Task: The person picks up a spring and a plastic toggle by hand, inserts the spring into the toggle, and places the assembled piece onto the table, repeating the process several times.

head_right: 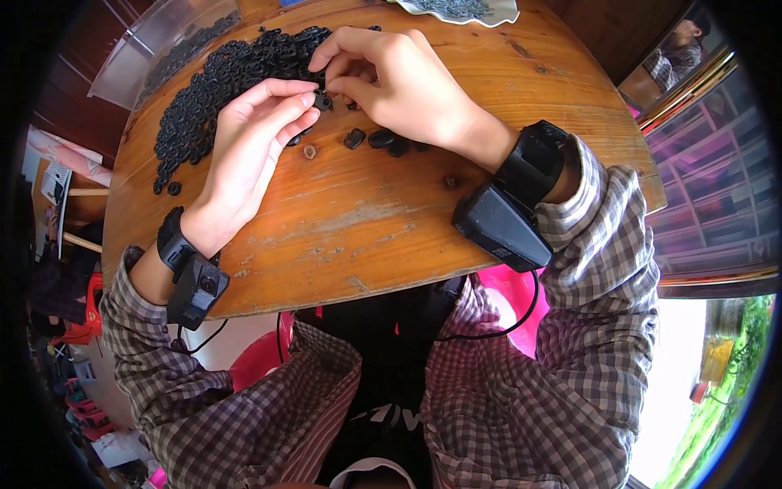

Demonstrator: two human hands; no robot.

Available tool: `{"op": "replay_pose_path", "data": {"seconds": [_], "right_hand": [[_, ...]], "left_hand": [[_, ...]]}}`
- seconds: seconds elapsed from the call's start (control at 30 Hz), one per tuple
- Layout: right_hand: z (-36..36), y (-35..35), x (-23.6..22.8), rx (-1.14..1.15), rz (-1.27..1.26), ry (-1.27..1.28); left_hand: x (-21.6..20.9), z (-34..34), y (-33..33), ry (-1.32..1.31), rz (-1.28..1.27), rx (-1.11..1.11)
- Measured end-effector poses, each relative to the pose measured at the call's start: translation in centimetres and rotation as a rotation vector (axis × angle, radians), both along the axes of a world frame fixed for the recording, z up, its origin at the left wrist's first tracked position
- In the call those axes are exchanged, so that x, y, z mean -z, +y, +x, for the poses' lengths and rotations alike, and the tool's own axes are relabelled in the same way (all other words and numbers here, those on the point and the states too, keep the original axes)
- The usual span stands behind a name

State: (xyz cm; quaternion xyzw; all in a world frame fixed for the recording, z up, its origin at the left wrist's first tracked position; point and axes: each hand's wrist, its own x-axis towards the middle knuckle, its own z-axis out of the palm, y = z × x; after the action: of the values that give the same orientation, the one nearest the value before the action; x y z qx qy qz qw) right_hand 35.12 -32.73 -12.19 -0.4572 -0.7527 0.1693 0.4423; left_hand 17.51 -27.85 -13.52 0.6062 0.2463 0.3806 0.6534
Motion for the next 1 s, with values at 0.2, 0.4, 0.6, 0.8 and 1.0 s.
{"op": "replay_pose_path", "data": {"seconds": [0.2,0.4,0.6,0.8,1.0], "right_hand": [[0.2,0.1,0.1,0.021,0.048,-0.048],[0.0,-0.1,0.0,0.02,0.059,-0.105],[-0.5,-0.5,0.0,-0.006,0.053,-0.097],[-0.8,-0.5,0.0,-0.024,0.04,-0.08],[-0.3,-0.2,0.3,-0.229,-0.226,0.261]], "left_hand": [[0.1,0.0,0.0,-0.005,-0.001,-0.006],[0.1,0.0,0.0,-0.004,0.005,0.003],[-0.1,0.1,-0.2,0.019,0.018,0.031],[0.0,0.1,-0.1,0.022,0.026,0.03],[-0.1,0.1,-0.2,0.005,0.013,0.007]]}}
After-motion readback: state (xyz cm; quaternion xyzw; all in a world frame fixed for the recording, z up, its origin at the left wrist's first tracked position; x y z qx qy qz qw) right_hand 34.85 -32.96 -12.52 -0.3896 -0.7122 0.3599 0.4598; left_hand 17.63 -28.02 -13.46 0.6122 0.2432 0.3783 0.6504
